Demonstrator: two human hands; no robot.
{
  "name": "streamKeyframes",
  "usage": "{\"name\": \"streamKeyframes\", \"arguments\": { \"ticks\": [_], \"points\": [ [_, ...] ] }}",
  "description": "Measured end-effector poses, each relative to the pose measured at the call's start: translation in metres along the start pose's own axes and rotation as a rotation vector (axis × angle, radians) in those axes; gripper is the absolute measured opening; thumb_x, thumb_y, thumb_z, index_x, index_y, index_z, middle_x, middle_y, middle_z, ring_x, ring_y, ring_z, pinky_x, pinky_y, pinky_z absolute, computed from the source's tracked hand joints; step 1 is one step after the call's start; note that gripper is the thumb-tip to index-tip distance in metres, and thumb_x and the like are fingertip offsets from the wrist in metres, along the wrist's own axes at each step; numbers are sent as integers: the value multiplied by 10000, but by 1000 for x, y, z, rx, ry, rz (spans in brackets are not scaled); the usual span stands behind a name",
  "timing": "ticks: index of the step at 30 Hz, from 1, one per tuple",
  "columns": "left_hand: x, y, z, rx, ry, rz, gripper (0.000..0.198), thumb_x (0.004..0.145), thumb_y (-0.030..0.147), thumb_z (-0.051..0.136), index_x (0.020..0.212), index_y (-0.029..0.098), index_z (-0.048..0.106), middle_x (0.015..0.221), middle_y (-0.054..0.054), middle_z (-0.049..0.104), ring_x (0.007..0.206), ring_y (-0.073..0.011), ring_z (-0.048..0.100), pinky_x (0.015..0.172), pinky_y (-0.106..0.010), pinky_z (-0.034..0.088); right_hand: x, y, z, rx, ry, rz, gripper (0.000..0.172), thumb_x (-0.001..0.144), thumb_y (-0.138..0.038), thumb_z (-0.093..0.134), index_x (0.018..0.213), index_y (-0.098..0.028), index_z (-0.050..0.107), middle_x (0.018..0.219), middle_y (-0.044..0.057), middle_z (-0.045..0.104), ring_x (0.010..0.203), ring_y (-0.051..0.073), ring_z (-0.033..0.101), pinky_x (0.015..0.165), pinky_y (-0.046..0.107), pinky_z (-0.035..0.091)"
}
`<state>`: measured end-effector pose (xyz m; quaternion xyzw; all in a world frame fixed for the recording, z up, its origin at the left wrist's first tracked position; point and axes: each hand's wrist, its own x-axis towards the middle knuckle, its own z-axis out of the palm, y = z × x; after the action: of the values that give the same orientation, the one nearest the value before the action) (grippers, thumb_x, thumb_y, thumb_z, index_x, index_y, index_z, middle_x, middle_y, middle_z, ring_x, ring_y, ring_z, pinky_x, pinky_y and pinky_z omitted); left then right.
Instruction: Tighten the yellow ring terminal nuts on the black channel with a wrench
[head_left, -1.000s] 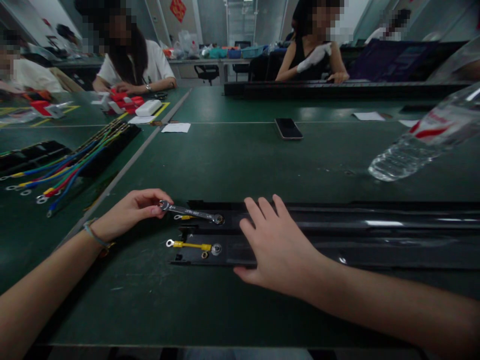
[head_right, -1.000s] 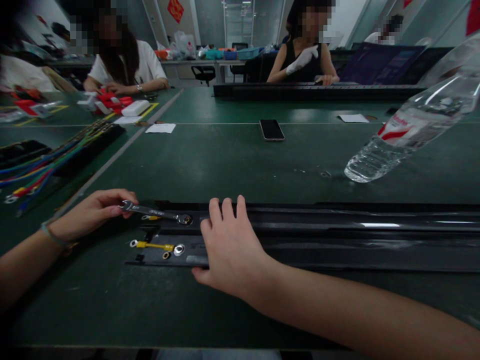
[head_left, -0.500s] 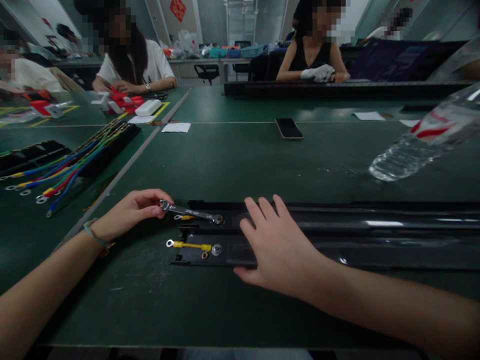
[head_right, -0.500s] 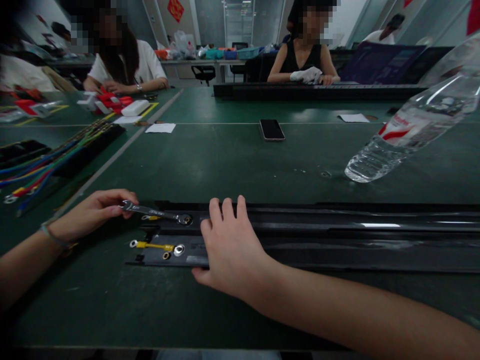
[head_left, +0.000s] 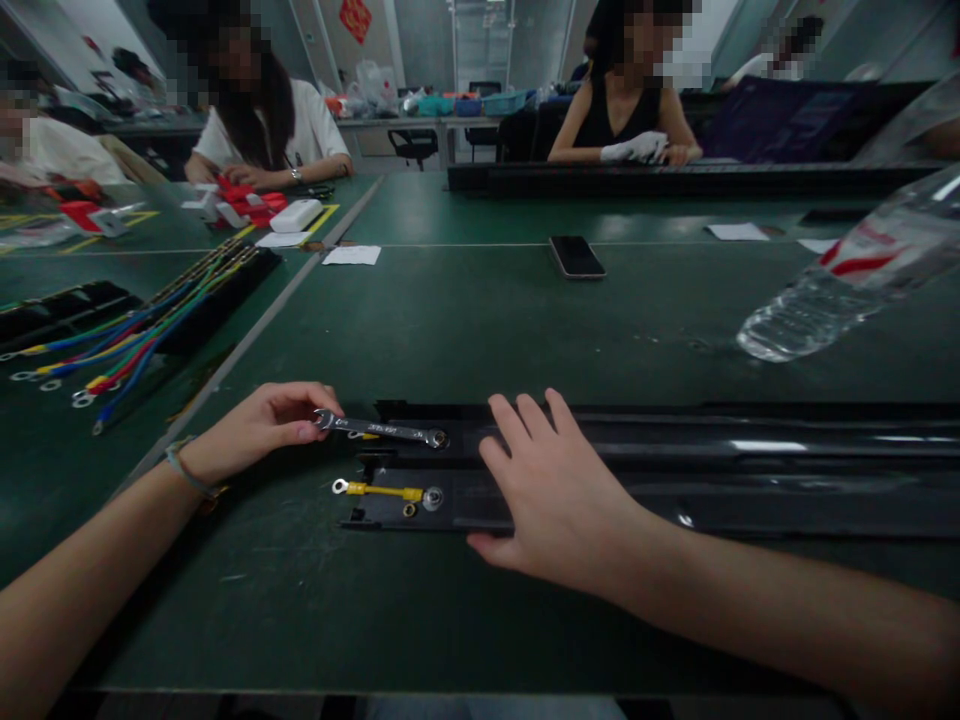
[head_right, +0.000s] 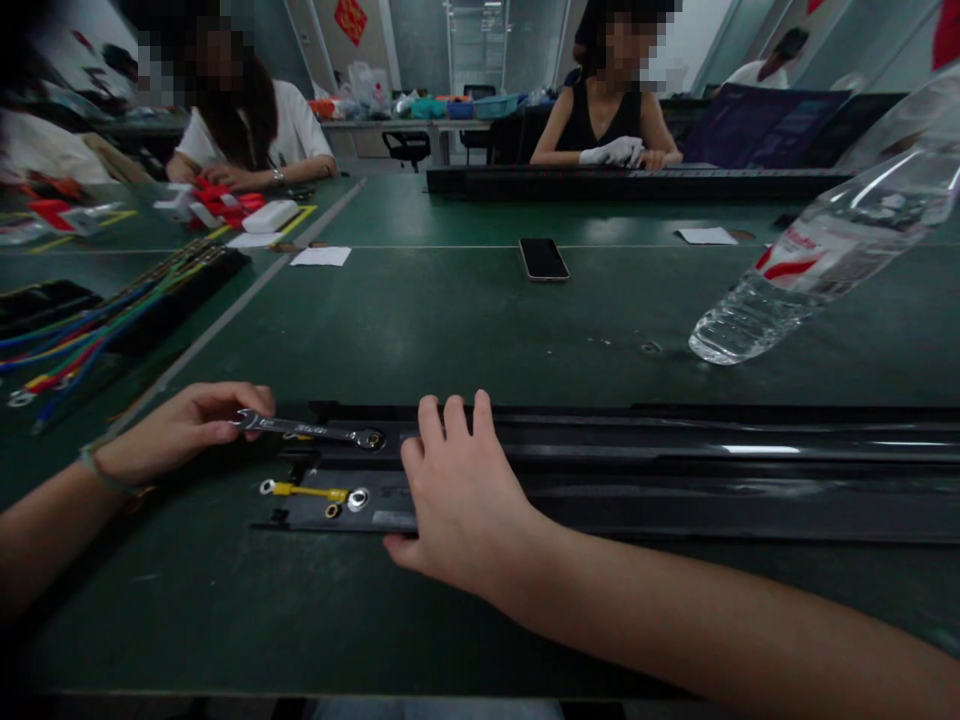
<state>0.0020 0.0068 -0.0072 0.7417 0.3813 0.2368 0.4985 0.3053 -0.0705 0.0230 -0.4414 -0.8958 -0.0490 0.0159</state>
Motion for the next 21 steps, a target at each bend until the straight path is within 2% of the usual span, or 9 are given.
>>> {"name": "streamKeyframes", "arguments": {
  "ticks": [7,21],
  "points": [
    [-1,4,1,-35,-25,44,114,681,203,599,789,167,596,702,-7,516,640,-136,478,561,-222,373,0,1,-1,-4,-18,-3,651,665,-629,411,1019,-104,561,1280,236,375,1159,389,319,939,560,174],
    [-3,3,2,-73,-22,17,152,640,250,655,757,169,604,702,-18,525,653,-156,482,574,-244,379,-1,0,-2,0,-18,3,639,662,-622,424,1008,-103,563,1279,241,373,1158,392,316,941,556,170]
  ]
}}
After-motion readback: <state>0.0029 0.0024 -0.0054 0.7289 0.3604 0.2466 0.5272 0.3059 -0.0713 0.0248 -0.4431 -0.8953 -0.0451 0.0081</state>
